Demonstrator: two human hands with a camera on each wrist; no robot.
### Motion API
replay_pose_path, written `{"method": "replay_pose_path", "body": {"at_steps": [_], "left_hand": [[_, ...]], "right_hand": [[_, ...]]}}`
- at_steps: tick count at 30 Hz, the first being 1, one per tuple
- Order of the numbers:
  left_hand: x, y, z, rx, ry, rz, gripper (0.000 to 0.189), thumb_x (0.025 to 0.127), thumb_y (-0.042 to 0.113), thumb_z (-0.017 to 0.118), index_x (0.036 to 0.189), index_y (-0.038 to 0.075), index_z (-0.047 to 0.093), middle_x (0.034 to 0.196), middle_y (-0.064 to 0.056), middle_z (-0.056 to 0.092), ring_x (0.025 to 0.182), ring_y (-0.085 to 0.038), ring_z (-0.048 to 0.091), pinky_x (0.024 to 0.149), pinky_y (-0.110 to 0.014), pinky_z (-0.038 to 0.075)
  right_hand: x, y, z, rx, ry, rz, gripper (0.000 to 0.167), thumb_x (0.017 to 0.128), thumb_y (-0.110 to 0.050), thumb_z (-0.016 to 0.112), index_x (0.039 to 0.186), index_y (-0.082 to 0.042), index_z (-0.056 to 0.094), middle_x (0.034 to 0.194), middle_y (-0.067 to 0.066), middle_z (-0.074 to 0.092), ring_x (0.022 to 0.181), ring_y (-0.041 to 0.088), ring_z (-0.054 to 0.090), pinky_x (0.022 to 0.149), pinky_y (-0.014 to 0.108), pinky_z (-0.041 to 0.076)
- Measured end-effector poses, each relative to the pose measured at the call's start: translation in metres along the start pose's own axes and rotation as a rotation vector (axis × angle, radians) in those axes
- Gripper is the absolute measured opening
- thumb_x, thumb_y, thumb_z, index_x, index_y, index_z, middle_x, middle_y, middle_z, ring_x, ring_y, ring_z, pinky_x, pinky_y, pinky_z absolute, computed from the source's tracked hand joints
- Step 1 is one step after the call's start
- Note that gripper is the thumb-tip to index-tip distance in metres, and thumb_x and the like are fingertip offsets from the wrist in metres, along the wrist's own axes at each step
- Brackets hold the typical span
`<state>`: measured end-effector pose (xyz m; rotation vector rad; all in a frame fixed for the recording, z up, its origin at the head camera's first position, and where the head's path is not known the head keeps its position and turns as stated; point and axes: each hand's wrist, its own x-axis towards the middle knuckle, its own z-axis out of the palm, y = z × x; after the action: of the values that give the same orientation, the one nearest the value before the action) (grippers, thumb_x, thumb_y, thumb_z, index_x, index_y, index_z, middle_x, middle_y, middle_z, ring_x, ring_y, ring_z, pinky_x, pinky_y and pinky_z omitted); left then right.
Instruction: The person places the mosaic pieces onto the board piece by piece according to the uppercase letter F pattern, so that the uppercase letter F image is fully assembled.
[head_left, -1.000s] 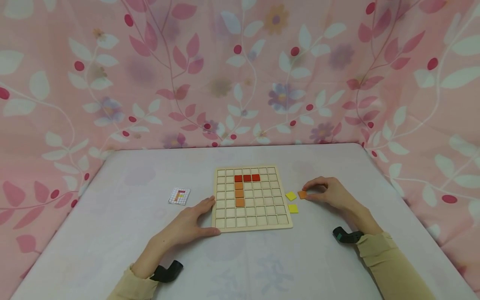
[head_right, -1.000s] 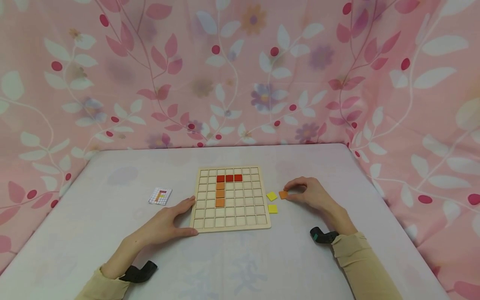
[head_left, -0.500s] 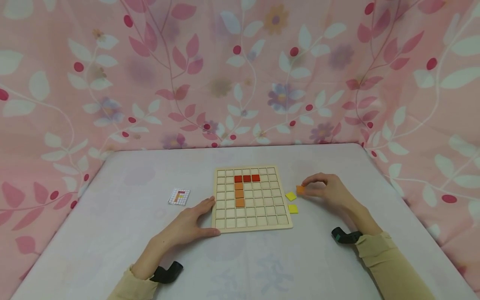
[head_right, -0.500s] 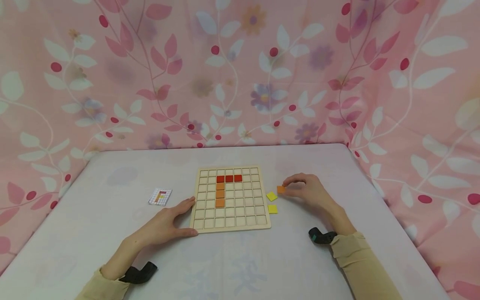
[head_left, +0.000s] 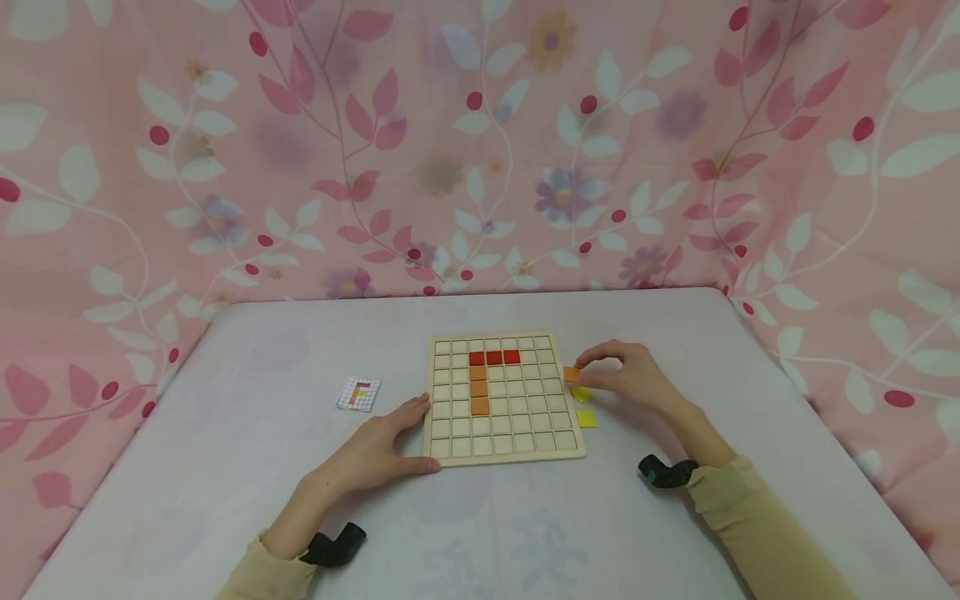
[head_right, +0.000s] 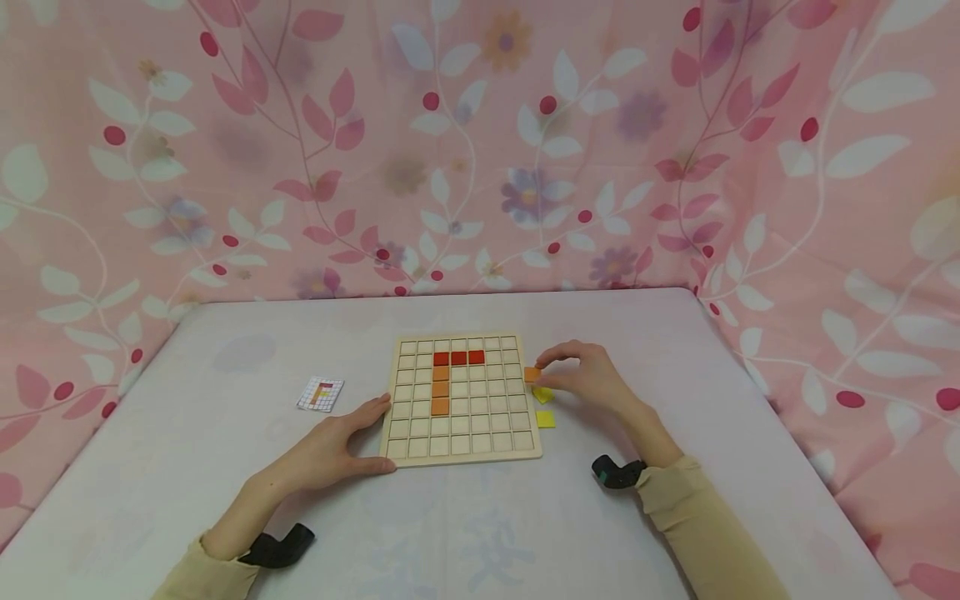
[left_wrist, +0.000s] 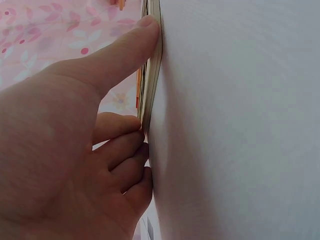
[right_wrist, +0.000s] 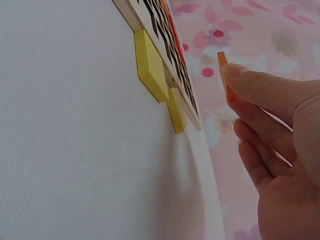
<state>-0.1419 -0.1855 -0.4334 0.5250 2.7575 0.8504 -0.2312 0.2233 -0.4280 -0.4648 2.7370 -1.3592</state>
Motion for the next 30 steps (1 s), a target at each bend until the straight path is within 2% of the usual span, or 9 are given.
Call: {"method": "replay_pose_path", "body": {"at_steps": [8,20,24,30], "left_hand": [[0.0,0.0,0.0,-0.005,-0.002,-0.003,0.098,0.077,0.053,0.081,0.155,0.012,0.038,0.162,0.002,0.032,0.151,-0.023,0.029,0.119,-0.049,0.031],[-0.001,0.0,0.0,-0.008,-0.005,0.001,0.097,0.078,0.054,0.08,0.155,0.012,0.038,0.163,0.003,0.032,0.151,-0.023,0.028,0.119,-0.049,0.031],[-0.001,0.0,-0.001,-0.007,-0.008,-0.003,0.097,0.078,0.054,0.08,0.155,0.012,0.037,0.163,0.003,0.032,0.151,-0.023,0.027,0.119,-0.049,0.031],[-0.001,0.0,-0.001,-0.011,-0.009,-0.005,0.097,0.079,0.054,0.08,0.155,0.012,0.037,0.163,0.003,0.031,0.151,-0.022,0.027,0.119,-0.049,0.031]], "right_hand": [[0.005,-0.016,0.013,0.018,-0.03,0.017,0.023,0.082,-0.034,0.083,0.103,-0.026,0.076,0.111,-0.005,0.069,0.123,0.023,0.053,0.111,0.056,0.034],[0.016,-0.031,0.029,0.049,-0.047,-0.106,0.025,0.078,-0.031,0.086,0.1,-0.022,0.077,0.103,-0.006,0.073,0.112,0.022,0.06,0.104,0.051,0.044],[0.019,-0.038,0.036,0.053,-0.051,-0.112,0.023,0.078,-0.03,0.087,0.098,-0.023,0.077,0.102,-0.007,0.073,0.111,0.02,0.06,0.108,0.053,0.04],[0.022,-0.05,0.045,0.039,-0.059,-0.106,0.022,0.078,-0.029,0.087,0.097,-0.023,0.077,0.101,-0.007,0.072,0.112,0.024,0.06,0.106,0.054,0.042]]}}
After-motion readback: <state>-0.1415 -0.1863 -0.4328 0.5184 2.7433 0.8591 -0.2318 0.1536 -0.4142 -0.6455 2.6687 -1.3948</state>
